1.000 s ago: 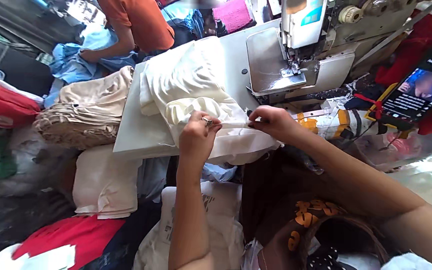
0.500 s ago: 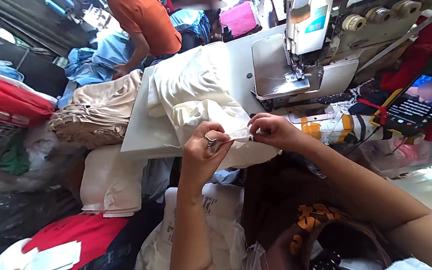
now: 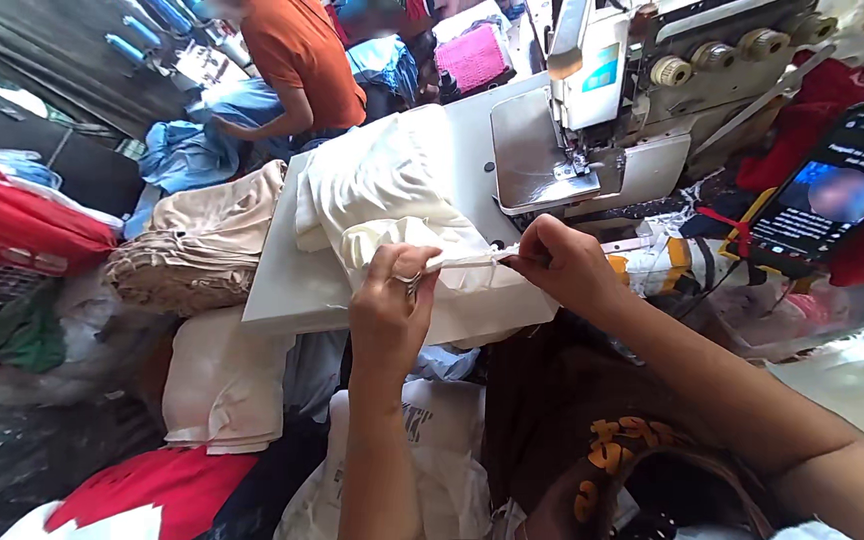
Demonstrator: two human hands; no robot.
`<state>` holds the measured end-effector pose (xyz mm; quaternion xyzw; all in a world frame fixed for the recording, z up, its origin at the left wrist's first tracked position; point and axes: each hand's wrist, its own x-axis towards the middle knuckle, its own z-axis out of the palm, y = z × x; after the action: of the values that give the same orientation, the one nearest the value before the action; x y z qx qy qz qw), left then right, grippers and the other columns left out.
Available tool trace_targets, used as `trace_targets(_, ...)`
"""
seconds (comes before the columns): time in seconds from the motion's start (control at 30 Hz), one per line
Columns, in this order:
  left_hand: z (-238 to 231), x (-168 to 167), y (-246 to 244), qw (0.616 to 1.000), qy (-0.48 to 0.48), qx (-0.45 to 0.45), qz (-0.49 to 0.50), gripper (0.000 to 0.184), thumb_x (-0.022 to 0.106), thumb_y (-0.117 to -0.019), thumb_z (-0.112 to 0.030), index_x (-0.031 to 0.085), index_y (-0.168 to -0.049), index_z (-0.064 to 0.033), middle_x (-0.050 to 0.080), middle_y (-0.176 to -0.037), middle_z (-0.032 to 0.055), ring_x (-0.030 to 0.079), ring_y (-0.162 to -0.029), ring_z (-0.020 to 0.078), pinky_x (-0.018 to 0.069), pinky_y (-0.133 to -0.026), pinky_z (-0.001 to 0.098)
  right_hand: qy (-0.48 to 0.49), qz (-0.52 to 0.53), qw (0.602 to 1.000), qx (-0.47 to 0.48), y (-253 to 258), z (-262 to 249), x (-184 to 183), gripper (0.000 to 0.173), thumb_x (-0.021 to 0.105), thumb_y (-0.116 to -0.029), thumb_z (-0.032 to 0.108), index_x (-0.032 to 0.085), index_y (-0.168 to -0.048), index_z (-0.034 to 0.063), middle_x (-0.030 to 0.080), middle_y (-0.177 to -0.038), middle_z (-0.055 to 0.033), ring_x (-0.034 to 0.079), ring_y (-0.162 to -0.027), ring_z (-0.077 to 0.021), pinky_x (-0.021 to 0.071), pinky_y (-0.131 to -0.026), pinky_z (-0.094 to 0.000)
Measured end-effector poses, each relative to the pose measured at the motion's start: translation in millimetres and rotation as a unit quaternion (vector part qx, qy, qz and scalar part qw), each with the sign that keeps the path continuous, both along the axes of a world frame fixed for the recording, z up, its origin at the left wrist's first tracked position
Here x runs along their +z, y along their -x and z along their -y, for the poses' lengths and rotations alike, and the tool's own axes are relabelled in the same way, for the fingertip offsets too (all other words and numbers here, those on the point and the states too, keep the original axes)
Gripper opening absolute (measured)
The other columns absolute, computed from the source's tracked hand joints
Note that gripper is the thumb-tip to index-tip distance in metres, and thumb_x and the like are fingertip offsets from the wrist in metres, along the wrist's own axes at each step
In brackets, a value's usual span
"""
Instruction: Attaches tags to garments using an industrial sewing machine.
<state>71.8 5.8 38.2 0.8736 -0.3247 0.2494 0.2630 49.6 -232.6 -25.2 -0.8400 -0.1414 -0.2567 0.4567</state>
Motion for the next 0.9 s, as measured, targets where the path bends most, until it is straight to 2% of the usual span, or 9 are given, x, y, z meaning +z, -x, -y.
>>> trace_targets(0.07,20,8,-17,0.997,-0.052,0.039,0.033,0.021,0.067,-0.0991,-0.015,0.073,-0.117,-0.0057,0.067,-0.109,0.0179,0.068,-0.090,0.0281,0.0562,-0.075,0.0428,0.044,0.023,0.998,-0.030,-5,7,-4,0.021,0.068,-0.0973,0.019,0.066,-0.111,0.0025,0.062,-0.074,-0.0073,0.059,-0.058,-0.0196,0.0521,-0.052,-0.0367)
trace_targets(0.13,45,15,-41,0.999,-0.034,0.034,0.024,0.017,0.070,-0.0977,-0.018,0.072,-0.108,-0.0047,0.064,-0.110,0.0189,0.066,-0.096,0.0321,0.0547,-0.081,0.0469,0.068,0.029,0.996,-0.052,-10,16,-4,0.017,0.064,-0.0986,0.014,0.071,-0.111,0.0036,0.069,-0.082,-0.0099,0.066,-0.065,-0.0230,0.0562,-0.058,-0.0411)
trace_targets(0.23,91,12,-92,0.986,0.101,-0.076,-0.105,0.012,0.070,-0.0945,-0.010,0.072,-0.103,-0.0016,0.067,-0.114,0.0125,0.063,-0.110,0.0180,0.0520,-0.099,0.0350,0.010,-0.015,0.997,-0.076,-16,40,-6,0.013,0.062,-0.0984,0.011,0.073,-0.102,0.0035,0.071,-0.086,-0.0096,0.067,-0.072,-0.0191,0.0573,-0.067,-0.0395)
trace_targets(0.3,125,-2,-114,0.962,0.161,-0.084,-0.205,0.011,0.064,-0.0971,-0.006,0.071,-0.105,-0.0008,0.070,-0.107,0.0081,0.066,-0.100,0.0096,0.0545,-0.091,0.0301,-0.078,-0.087,0.990,-0.085,-13,60,-11,0.015,0.062,-0.0996,0.012,0.071,-0.108,0.0040,0.069,-0.085,-0.0060,0.065,-0.071,-0.0128,0.0567,-0.067,-0.0345)
trace_targets(0.43,173,-43,-120,0.963,0.087,0.018,-0.254,0.020,0.062,-0.0927,-0.008,0.070,-0.111,-0.0081,0.071,-0.096,0.0083,0.067,-0.090,0.0228,0.0523,-0.084,0.0513,-0.156,-0.153,0.973,-0.081,10,84,-36,0.035,0.064,-0.0954,0.010,0.058,-0.130,0.0102,0.062,-0.068,-0.0018,0.056,-0.057,-0.0105,0.0510,-0.056,-0.0313)
trace_targets(0.6,190,-47,-104,0.961,0.043,0.059,-0.266,0.024,0.066,-0.0878,-0.016,0.071,-0.111,-0.0161,0.067,-0.088,0.0023,0.063,-0.086,0.0213,0.0440,-0.090,0.0540,-0.060,-0.173,0.982,-0.048,29,87,-49,0.034,0.053,-0.0998,0.015,0.071,-0.128,0.0170,0.075,-0.103,-0.0070,0.070,-0.085,-0.0165,0.0581,-0.078,-0.0404)
trace_targets(0.77,202,-42,-123,0.949,0.067,0.091,-0.294,0.024,0.070,-0.0842,-0.013,0.067,-0.108,-0.0120,0.063,-0.083,0.0027,0.061,-0.083,0.0204,0.0472,-0.082,0.0499,-0.065,-0.248,0.962,-0.094,-2,94,-32,0.073,0.059,-0.0974,0.012,0.029,-0.163,0.0207,0.057,-0.068,-0.0078,0.057,-0.060,-0.0243,0.0522,-0.059,-0.0468)
trace_targets(0.83,203,-42,-127,0.950,0.081,0.093,-0.285,0.023,0.071,-0.0840,-0.012,0.066,-0.106,-0.0102,0.062,-0.081,0.0033,0.060,-0.080,0.0205,0.0472,-0.078,0.0490,-0.164,-0.248,0.951,-0.081,-4,96,-34,0.057,0.062,-0.0950,0.008,0.048,-0.151,0.0124,0.056,-0.065,-0.0042,0.053,-0.055,-0.0153,0.0499,-0.056,-0.0363)
trace_targets(0.9,202,-45,-129,0.952,0.095,0.089,-0.277,0.022,0.073,-0.0826,-0.012,0.066,-0.103,-0.0102,0.061,-0.079,0.0023,0.060,-0.077,0.0189,0.0480,-0.074,0.0463,-0.275,-0.272,0.922,-0.033,3,95,-33,0.019,0.065,-0.0946,0.005,0.068,-0.113,0.0028,0.060,-0.067,-0.0001,0.055,-0.057,-0.0052,0.0499,-0.057,-0.0248)
